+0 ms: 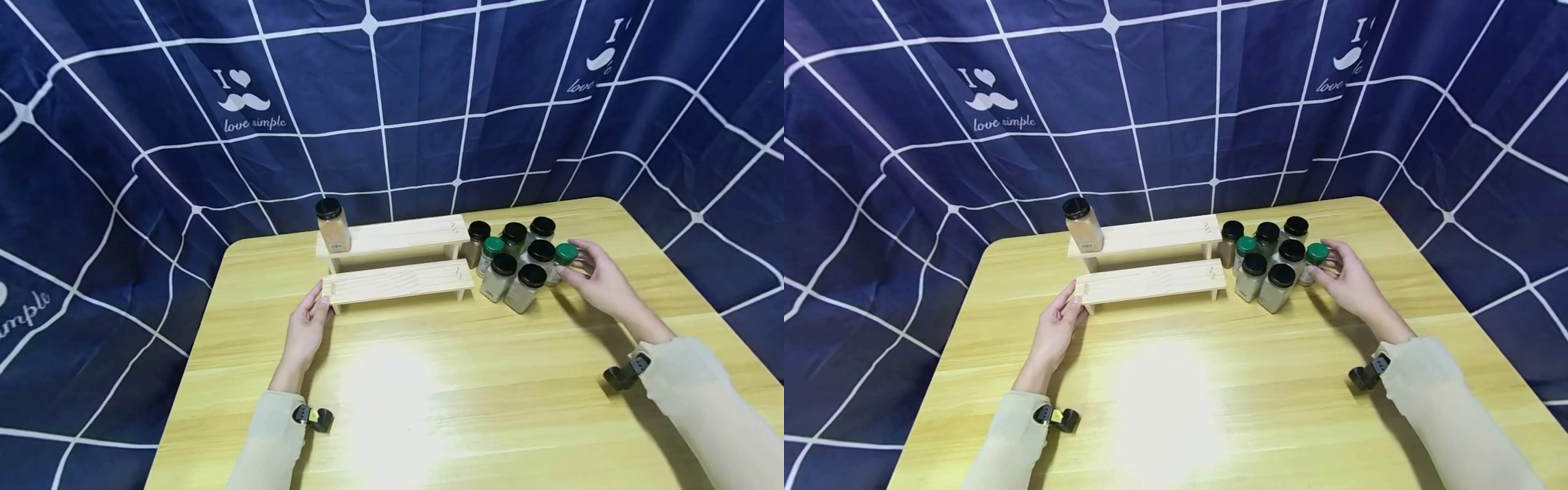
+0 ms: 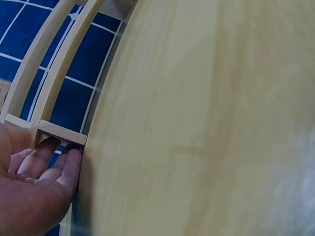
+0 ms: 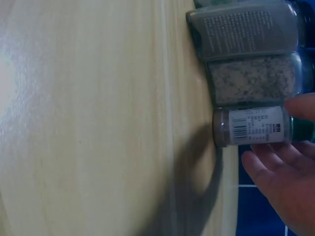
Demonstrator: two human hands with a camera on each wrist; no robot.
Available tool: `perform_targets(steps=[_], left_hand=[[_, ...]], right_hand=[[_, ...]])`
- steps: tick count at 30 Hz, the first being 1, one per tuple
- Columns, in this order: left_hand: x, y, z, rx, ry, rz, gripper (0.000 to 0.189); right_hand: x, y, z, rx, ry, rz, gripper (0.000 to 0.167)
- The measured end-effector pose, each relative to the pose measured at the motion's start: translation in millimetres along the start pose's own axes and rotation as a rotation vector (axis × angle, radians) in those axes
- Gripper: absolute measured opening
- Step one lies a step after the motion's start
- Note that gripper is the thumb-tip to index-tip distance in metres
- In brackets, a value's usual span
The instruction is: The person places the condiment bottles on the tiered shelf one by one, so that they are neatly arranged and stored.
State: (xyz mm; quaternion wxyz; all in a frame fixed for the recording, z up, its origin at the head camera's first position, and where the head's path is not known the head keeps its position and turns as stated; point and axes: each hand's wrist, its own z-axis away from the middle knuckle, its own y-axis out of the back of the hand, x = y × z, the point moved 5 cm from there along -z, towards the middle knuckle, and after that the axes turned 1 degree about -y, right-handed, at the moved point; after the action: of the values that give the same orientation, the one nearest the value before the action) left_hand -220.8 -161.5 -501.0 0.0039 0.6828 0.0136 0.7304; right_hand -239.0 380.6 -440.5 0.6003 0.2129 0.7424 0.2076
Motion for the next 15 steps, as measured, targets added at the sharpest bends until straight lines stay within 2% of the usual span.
perform_targets(steps=[6,15], left_hand=[[-0.2,-0.4,-0.2,-0.001,0.007,-0.005,0.051],[0.2,0.3,-0.6,0.001,0.009,-0.003,0.051]], right_hand=[[10.1,-1.3,0.0,0.045,-0.018,0.012,0.048],[2.0,4.1,2.9,0.105,0.000,0.004,0.042]])
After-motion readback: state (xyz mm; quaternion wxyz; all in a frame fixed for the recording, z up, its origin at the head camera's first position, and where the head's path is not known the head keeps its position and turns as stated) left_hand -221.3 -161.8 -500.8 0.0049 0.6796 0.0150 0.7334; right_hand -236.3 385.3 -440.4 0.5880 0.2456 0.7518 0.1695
